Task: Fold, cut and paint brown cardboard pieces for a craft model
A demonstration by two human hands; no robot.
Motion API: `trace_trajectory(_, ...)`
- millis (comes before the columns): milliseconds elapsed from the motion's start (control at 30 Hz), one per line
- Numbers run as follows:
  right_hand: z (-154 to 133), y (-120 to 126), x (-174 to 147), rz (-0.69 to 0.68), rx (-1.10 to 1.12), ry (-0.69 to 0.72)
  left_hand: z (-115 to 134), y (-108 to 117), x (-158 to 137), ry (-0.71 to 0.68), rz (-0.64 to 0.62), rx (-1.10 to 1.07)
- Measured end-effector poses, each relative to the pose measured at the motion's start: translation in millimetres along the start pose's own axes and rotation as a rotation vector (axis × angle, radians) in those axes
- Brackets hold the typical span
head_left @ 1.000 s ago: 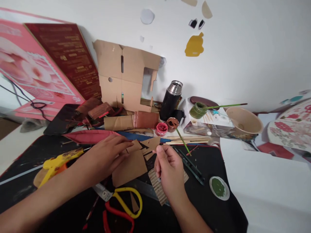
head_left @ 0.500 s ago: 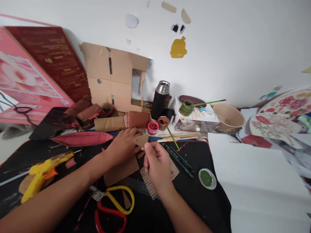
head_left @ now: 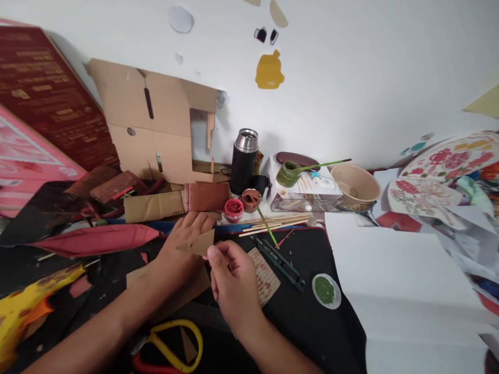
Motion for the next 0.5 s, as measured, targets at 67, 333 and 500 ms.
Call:
trace_trajectory(67,1,-1,-1,-0.005,0.006,-0.017,5,5,-3,0.019,-0.020,0.009)
trace_trajectory(333,7,-2,-6,0.060,0.114,-0.150,17,8,-15,-0.012,-0.006,0.111)
trace_trajectory(500,19,-2,-10,0.109,0.209,-0.299,21,-2,-26,-0.022,-0.018,0.162)
Point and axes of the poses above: each hand's wrist, its own x-axis towards the middle knuckle, its own y-axis out of the back of the hand, z = x × y, the point moved 7 cm from there along x, towards the middle knuckle, and after that the axes turned 14 degrees about y, right-handed, at the moved point
